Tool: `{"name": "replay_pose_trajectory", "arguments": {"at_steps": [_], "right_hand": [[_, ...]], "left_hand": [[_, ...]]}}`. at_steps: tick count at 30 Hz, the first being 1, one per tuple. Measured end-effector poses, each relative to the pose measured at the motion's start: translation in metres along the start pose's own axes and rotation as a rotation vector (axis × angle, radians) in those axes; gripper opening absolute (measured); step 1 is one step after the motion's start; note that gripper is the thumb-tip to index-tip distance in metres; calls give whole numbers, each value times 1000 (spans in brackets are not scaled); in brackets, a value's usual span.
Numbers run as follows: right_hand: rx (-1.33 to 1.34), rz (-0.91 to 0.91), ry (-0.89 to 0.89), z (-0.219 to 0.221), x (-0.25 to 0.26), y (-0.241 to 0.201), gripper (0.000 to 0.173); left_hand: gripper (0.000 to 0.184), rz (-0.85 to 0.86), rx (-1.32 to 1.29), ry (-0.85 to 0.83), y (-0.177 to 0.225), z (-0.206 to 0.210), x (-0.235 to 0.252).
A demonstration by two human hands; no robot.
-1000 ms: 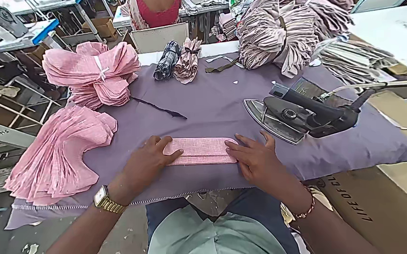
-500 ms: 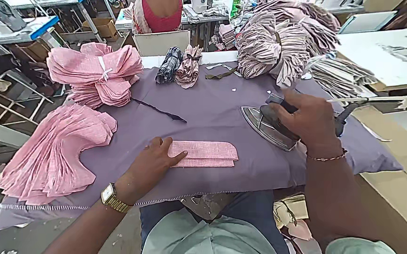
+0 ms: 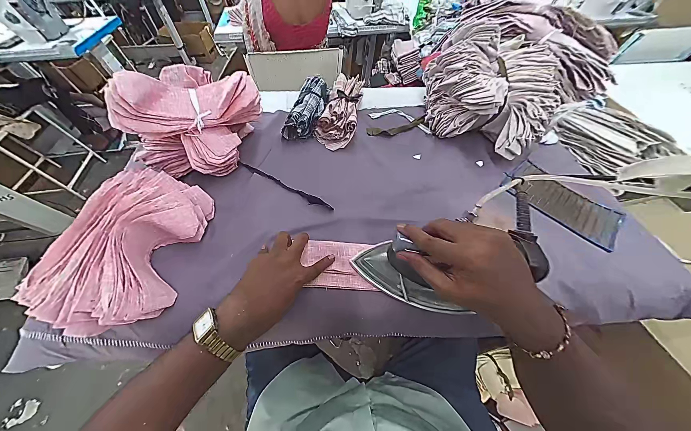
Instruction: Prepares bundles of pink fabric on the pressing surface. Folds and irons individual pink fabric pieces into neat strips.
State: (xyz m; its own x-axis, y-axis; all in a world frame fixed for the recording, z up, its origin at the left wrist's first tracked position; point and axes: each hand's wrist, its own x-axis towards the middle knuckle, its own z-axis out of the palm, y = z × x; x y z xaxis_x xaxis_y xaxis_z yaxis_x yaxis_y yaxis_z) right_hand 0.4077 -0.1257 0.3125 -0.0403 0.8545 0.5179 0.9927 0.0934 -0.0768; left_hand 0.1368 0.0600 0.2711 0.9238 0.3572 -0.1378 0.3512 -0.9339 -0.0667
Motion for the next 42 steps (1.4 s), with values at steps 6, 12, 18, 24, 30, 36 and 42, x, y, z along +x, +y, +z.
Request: {"name": "replay_pose_trajectory", "arguments": {"at_steps": [6,12,18,24,30,36,42], "right_hand": [[125,38,35,25,39,-20,36],[152,98,-15,58,85,-67,34],[154,-81,-115,79,120,-110,39],[205,-77,-187,42,82,-79,41],[-42,106,-88,-9,6,-20,46],[37,272,24,-44,-29,69,46],[-154,387,146,-33,-27,124,59]], "left_hand": [[69,29,-181,306,-29,35,-21],[19,-175,-507,666,-38,53,-34],[31,-207,-736,833,-52,54,-39],[52,-401,-613,664,-53,52,-37],[53,-422,-473,541,-48,50,-32],[51,-328,-427,608,-47,56,-30],[34,-315,-524,756,-52,58,-36]]}}
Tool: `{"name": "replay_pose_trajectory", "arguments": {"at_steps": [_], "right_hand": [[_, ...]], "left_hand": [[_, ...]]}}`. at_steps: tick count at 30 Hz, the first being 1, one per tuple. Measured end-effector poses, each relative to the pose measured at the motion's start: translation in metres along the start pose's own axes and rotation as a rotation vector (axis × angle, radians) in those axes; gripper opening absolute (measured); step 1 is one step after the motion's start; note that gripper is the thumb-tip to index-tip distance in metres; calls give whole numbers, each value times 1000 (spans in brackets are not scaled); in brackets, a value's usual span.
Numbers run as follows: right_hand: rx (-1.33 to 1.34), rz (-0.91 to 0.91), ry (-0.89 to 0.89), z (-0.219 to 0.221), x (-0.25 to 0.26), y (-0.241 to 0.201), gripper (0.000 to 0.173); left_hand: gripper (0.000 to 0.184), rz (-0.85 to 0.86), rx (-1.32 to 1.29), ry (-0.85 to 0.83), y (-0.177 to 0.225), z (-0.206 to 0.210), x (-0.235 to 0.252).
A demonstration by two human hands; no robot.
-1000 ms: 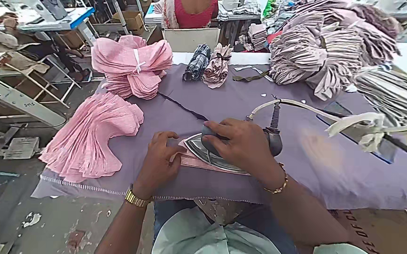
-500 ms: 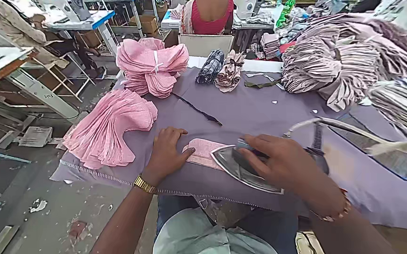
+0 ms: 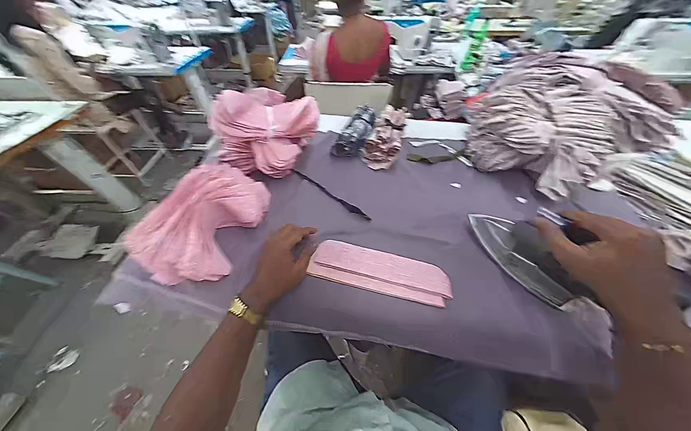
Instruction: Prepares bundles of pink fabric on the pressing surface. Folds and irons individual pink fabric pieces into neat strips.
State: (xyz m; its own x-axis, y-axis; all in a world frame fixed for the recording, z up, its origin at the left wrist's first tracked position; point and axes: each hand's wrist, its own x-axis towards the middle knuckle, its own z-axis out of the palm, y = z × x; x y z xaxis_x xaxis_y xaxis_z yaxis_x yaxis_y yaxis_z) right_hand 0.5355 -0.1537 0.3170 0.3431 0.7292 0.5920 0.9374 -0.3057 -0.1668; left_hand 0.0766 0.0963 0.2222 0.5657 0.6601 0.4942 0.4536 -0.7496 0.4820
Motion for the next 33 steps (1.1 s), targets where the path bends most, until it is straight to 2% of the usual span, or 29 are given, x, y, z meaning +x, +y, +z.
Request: {"name": "replay_pose_trajectory", "arguments": {"at_steps": [4,8,10,14,17,19,22,27,30,33], "right_hand": [[-106,12,-29,28,7,11,67],[-152,39,-13,32,5,14,72],[-145,49,2,35,4,15,73],[-166,43,31,36,0,13,75],[-176,42,22,35,-2,11,78],[-174,26,35,35,-2,11,78],[-81,18,97,33,-3,10,70],[126,14,316,34,-20,-2,41],[243,-98,323,32,-48,-48,30],[464,-205,264,40,-83,-102,22]], "left_hand": [[29,-95,344,131,-10,-46,14],[25,-238,596,78,-34,-87,37],[26,-302,624,48,-42,-96,45],[23,-328,587,51,-45,-101,45],[33,-365,576,35,-43,-102,43],[23,-358,593,54,-41,-102,39],[12,-306,548,105,-41,-102,31],[32,-347,504,21,-43,-100,25],[33,-358,549,5,-41,-101,25],[20,-350,625,-34,-39,-100,27]]}}
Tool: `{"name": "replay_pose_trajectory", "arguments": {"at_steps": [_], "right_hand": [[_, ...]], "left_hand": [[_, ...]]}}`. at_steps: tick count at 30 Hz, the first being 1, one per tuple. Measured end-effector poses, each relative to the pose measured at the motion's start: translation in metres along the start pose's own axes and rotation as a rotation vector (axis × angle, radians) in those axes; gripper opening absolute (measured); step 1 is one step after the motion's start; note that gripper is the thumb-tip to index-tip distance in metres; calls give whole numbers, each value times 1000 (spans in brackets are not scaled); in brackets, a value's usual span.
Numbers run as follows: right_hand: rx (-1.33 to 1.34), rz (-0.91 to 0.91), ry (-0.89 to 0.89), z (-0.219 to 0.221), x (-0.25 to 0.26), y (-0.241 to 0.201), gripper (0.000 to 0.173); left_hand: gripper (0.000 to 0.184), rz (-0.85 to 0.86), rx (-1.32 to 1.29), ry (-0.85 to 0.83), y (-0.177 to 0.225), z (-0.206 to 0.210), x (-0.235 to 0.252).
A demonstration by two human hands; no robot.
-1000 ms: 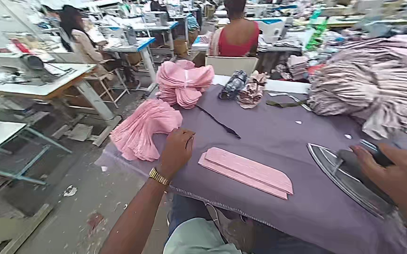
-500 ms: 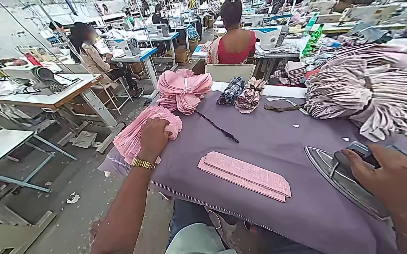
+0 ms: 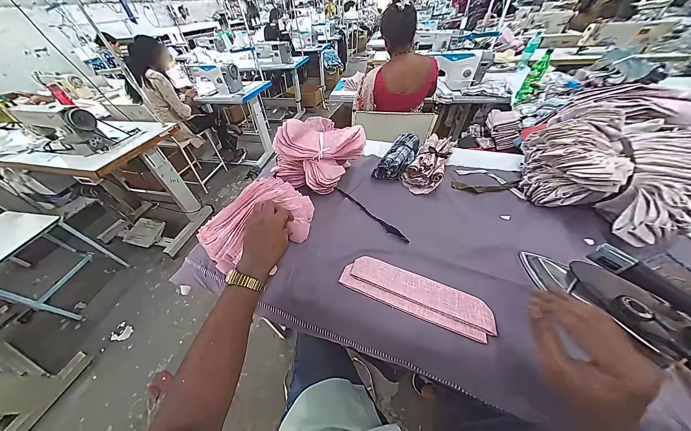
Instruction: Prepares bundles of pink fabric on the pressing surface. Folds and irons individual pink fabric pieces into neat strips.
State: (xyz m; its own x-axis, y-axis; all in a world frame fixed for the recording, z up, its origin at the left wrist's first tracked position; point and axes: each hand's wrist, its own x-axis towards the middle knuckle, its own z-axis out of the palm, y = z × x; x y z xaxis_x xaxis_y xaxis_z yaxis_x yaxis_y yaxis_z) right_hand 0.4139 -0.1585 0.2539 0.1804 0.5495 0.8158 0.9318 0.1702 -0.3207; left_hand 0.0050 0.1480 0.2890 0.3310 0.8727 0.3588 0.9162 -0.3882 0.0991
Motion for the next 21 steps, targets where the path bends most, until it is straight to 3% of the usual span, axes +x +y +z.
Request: {"name": "replay_pose_trajectory", "arguments": {"at_steps": [3,6,9,11,13,16,21], "right_hand": [[280,3,-70,24,-25,-44,16],[536,29,-148,44,-37,-75,13],[792,160,-225,62,-35,-98,19],[964,244,-261,74,-25,-108,39],[1054,281,-258,79,-18,-115,57],[1072,302,-126,76,-11,-122,54],[1038,399,-84,62,-20,-121,35]], "left_hand": [[7,138,-35,82,-3,0,-2],[15,338,-257,232,10,-11,-13],[18,451,-414,281,60,-20,-37],[18,510,-564,291,104,-23,-62],[12,535,-918,224,150,-24,-91],[12,469,-1472,31,193,-22,-120],[17,363,-1689,-253,193,-17,-127]]}}
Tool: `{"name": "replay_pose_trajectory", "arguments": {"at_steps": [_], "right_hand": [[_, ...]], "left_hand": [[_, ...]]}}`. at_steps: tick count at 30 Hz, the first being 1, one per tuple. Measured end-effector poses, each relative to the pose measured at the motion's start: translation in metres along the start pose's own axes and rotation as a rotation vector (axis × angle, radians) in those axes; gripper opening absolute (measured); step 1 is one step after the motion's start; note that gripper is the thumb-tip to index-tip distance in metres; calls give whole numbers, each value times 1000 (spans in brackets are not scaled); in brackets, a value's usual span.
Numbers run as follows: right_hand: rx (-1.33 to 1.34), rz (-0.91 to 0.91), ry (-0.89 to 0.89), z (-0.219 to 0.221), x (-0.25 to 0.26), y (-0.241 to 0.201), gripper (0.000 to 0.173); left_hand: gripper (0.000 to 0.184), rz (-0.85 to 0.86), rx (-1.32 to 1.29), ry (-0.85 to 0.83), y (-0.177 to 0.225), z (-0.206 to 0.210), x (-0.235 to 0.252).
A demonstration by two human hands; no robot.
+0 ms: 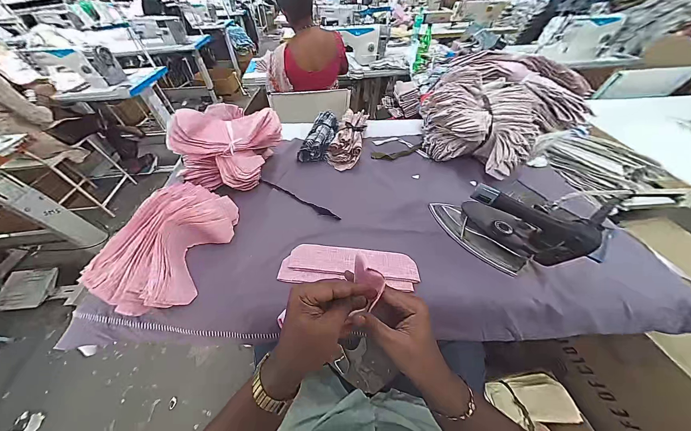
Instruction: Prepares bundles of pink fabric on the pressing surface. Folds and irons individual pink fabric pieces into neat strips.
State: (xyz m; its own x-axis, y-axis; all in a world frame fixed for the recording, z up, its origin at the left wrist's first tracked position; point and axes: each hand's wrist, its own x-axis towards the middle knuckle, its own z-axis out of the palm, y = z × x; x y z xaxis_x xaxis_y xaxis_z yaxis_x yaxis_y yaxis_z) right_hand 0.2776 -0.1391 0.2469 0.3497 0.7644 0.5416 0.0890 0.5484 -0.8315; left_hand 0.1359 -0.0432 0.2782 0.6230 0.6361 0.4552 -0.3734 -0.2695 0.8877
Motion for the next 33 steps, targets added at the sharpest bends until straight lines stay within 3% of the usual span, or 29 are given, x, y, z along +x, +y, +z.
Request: {"name": "replay_pose_trajectory", "arguments": {"at_steps": [4,7,10,13,16,19,21,23,26,28,30,33], "right_hand": [[-25,22,-23,-4,-11,2,14],[-230,-76,-33,-3,-16,7,19],[-414,-136,-25,1,-19,9,21],[-241,-125,-18,2,-14,7,23],[-167,-47,47,-10,-6,4,33],[-646,-218,129,-15,-4,9,32],[-860,-309,97,-7,-9,10,31],[-941,-350,31,1,-17,10,30],[-987,-348,-31,-8,-23,3,32],[-970,-260,22,-38,-19,2,36],[-816,-214,92,-68,-10,4,40],[-757,-350,154,-75,2,2,33]], "left_hand": [[21,33,77,61,-6,7,-2],[32,74,67,71,-6,11,-2],[16,132,129,76,-6,11,-2],[8,189,144,67,-4,6,-2],[15,327,521,95,0,-4,-4],[17,445,796,217,-4,-6,-5],[31,423,890,189,-6,-2,-8],[22,454,880,153,-8,-3,-10],[5,504,660,170,-1,-22,-10],[6,501,527,231,10,-51,-7],[10,475,573,312,4,-74,-2],[21,433,654,243,-26,-68,3]]}}
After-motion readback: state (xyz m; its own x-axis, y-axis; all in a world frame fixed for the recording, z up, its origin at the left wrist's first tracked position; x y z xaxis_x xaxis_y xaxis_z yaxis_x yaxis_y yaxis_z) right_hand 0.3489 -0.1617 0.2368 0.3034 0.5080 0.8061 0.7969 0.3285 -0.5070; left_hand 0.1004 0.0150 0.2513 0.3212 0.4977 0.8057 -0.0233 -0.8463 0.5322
